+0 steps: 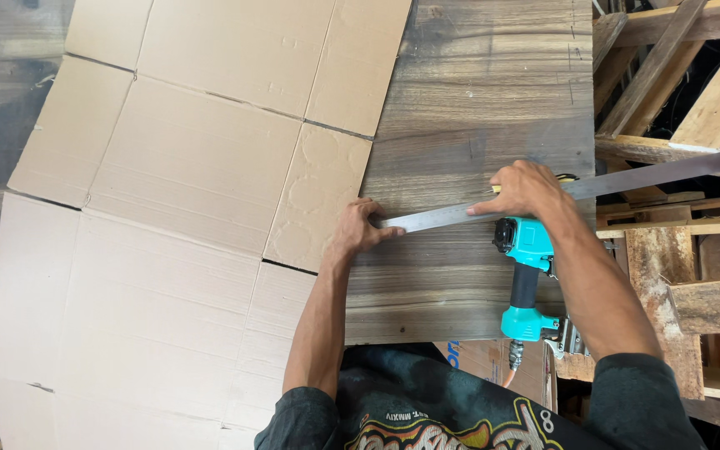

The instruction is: The person uses a metal ruler and a utility knife to cut a large piece of cardboard into smaller rectangular sections on a wooden workbench. The person repeatedly aligns the ruler and scores the cardboard along straight lines to create uniform pieces.

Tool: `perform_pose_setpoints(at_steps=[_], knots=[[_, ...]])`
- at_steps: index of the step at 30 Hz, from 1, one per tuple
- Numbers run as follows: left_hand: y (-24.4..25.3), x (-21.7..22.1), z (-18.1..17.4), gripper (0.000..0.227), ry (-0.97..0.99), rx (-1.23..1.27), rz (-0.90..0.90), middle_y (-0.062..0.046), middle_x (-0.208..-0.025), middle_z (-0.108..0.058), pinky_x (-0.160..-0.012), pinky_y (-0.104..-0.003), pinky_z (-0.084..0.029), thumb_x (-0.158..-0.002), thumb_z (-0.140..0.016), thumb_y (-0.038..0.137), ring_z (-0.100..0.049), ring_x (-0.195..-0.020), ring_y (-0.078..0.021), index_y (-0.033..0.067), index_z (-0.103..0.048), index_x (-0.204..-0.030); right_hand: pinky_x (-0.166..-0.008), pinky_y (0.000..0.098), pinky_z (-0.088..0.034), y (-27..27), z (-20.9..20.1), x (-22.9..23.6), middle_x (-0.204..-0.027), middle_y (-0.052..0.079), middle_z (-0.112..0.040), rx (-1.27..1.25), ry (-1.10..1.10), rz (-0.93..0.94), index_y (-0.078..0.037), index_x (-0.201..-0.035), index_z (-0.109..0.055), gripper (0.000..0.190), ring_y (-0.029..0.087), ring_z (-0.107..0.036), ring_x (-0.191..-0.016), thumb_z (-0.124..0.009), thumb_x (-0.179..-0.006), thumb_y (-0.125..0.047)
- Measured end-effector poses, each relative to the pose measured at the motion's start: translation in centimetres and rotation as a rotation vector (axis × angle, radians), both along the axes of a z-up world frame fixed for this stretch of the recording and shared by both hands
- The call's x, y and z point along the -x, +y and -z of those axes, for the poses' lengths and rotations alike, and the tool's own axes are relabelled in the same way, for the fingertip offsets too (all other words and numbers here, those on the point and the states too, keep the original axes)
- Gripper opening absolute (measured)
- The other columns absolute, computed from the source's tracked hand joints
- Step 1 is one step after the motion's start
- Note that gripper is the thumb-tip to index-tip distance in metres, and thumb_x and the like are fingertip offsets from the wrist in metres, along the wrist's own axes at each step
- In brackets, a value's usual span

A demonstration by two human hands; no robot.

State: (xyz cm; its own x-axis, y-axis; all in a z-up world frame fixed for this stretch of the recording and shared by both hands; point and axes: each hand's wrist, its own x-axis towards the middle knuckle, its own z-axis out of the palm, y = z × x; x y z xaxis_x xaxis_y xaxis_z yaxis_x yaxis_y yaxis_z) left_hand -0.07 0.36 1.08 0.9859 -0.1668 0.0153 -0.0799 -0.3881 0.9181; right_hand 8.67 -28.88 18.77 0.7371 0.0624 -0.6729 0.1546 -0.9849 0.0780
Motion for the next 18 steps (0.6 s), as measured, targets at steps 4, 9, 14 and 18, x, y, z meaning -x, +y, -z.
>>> perform_pose_setpoints(at_steps=[4,9,14,18], knots=[[0.2,0.3,-0.5,0.052,0.009,0.048,-0.046,-0.013,-0.072,-0.063,-0.071,-0.038,-0.053,-0.056,-0.094,0.053,-0.066,-0.076,-0.0327,0.0102,-0.071,-0.076,-0.082,0.0412,-0.054,0.3,-4.4,0.6,-0.063,0.012,-0.065,-0.056,-0.056,0.021,-0.013,-0.067,-0.066,0.072,0.030,-0.069,-0.074,-0.072,-0.067,-0.085],[-0.4,0.1,-0.4,0.051,0.077,-0.036,-0.028,-0.013,-0.067,-0.064,-0.071,-0.038,-0.053,-0.059,-0.090,0.060,-0.067,-0.076,-0.0338,0.0127,-0.070,-0.065,-0.083,0.0455,-0.055,-1.5,-7.0,0.7,-0.085,0.020,-0.075,0.038,-0.078,0.001,-0.016,-0.069,-0.074,0.072,0.039,-0.073,-0.098,-0.068,-0.059,-0.087],[-0.3,-0.5,0.3,0.053,0.230,-0.084,-0.023,-0.016,-0.061,-0.061,-0.065,-0.041,-0.049,-0.063,-0.085,0.064,-0.066,-0.070,-0.0343,0.0142,-0.067,-0.058,-0.082,0.0476,-0.054,-3.2,-6.5,0.8,-0.083,0.022,-0.073,0.006,-0.134,-0.009,-0.016,-0.070,-0.073,0.065,0.040,-0.074,-0.095,-0.070,-0.064,-0.080],[1.9,-0.1,-3.3,0.057,0.228,-0.114,-0.071,-0.019,-0.062,-0.062,-0.063,-0.043,-0.047,-0.065,-0.085,0.063,-0.066,-0.069,-0.0364,0.0102,-0.066,-0.058,-0.082,0.0450,-0.053,-0.3,-9.2,0.9,-0.071,0.017,-0.070,-0.037,-0.166,-0.042,-0.016,-0.065,-0.067,0.063,0.036,-0.074,-0.087,-0.070,-0.070,-0.079]])
